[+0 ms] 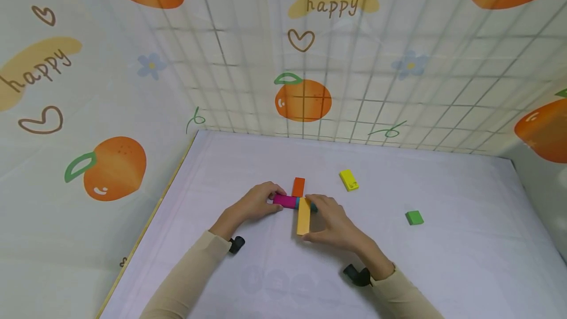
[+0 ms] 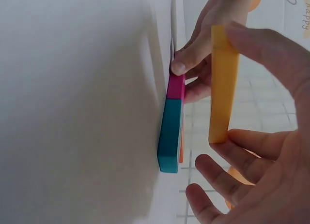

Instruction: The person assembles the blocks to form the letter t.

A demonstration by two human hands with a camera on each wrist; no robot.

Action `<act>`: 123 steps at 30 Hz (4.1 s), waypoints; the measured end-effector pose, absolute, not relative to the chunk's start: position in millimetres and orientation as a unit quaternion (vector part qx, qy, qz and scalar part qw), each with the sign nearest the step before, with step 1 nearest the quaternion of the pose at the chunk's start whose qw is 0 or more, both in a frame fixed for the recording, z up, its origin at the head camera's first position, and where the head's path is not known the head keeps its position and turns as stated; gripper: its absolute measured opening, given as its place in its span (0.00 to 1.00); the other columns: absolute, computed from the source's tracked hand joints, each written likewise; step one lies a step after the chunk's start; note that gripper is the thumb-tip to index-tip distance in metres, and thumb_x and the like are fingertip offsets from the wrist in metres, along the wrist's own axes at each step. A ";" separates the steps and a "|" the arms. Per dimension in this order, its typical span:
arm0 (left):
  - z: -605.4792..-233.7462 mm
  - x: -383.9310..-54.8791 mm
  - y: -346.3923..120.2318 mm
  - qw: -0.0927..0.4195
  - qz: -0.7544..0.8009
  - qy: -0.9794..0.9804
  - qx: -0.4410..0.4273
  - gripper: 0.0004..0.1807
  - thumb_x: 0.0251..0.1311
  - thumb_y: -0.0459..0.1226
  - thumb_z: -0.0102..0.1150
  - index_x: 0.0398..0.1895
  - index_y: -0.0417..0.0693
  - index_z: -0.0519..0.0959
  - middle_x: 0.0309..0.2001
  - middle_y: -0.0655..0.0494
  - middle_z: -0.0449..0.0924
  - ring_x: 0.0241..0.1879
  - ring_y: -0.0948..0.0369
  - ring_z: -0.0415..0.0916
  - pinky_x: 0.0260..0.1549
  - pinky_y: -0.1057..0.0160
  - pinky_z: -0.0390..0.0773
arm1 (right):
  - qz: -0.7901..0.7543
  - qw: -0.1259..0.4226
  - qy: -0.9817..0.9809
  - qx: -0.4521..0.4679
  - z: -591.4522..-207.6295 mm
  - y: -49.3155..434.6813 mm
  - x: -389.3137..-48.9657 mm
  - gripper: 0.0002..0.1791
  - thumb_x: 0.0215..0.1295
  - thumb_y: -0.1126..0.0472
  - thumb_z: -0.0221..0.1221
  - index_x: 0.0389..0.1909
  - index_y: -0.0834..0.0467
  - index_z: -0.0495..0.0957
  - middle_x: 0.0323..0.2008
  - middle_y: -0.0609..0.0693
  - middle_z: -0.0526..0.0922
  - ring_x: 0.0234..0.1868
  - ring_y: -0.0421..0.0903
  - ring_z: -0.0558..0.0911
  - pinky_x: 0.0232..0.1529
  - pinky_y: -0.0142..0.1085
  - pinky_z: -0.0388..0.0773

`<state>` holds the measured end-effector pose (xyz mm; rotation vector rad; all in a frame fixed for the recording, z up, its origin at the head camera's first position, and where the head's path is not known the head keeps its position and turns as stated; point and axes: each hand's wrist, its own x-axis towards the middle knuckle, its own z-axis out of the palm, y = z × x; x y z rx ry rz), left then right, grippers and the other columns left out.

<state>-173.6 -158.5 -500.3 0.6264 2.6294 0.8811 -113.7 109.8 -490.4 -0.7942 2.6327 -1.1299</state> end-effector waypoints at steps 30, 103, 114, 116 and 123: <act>-502.5 -175.3 -160.1 0.145 0.304 0.914 0.227 0.17 0.61 0.40 0.70 0.54 0.53 0.81 0.43 0.63 0.76 0.43 0.61 0.72 0.44 0.61 0.75 | -0.358 0.069 0.889 -0.278 -497.9 87.8 -106.7 0.53 0.47 0.47 0.78 0.71 0.61 0.64 0.67 0.55 0.70 0.67 0.56 0.66 0.61 0.62 0.63; -504.2 -177.8 -160.2 0.152 0.307 0.912 0.226 0.17 0.61 0.39 0.70 0.53 0.53 0.80 0.44 0.64 0.77 0.44 0.61 0.72 0.46 0.62 0.74 | -0.199 0.024 0.937 -0.287 -497.0 76.6 -102.4 0.53 0.48 0.32 0.72 0.70 0.57 0.67 0.65 0.53 0.72 0.65 0.56 0.68 0.59 0.60 0.66; -504.0 -178.0 -160.0 0.153 0.302 0.913 0.227 0.17 0.61 0.40 0.69 0.54 0.53 0.80 0.44 0.63 0.77 0.44 0.60 0.72 0.46 0.61 0.75 | -0.228 0.028 0.929 -0.292 -495.2 80.0 -104.2 0.51 0.51 0.33 0.71 0.70 0.57 0.67 0.64 0.53 0.73 0.64 0.55 0.69 0.58 0.59 0.67; -504.2 -177.9 -159.9 0.154 0.302 0.913 0.227 0.17 0.61 0.40 0.69 0.54 0.53 0.80 0.44 0.63 0.77 0.44 0.60 0.73 0.46 0.61 0.75 | -0.234 0.034 0.928 -0.288 -495.9 80.5 -104.7 0.50 0.51 0.34 0.71 0.70 0.57 0.67 0.64 0.52 0.73 0.65 0.54 0.68 0.58 0.58 0.67; -503.3 -177.6 -159.8 0.150 0.307 0.911 0.231 0.17 0.61 0.39 0.70 0.53 0.52 0.81 0.44 0.63 0.77 0.44 0.59 0.73 0.46 0.60 0.75 | -0.267 0.039 0.922 -0.278 -496.3 85.2 -107.6 0.46 0.54 0.38 0.71 0.69 0.56 0.67 0.63 0.50 0.74 0.65 0.51 0.68 0.59 0.55 0.66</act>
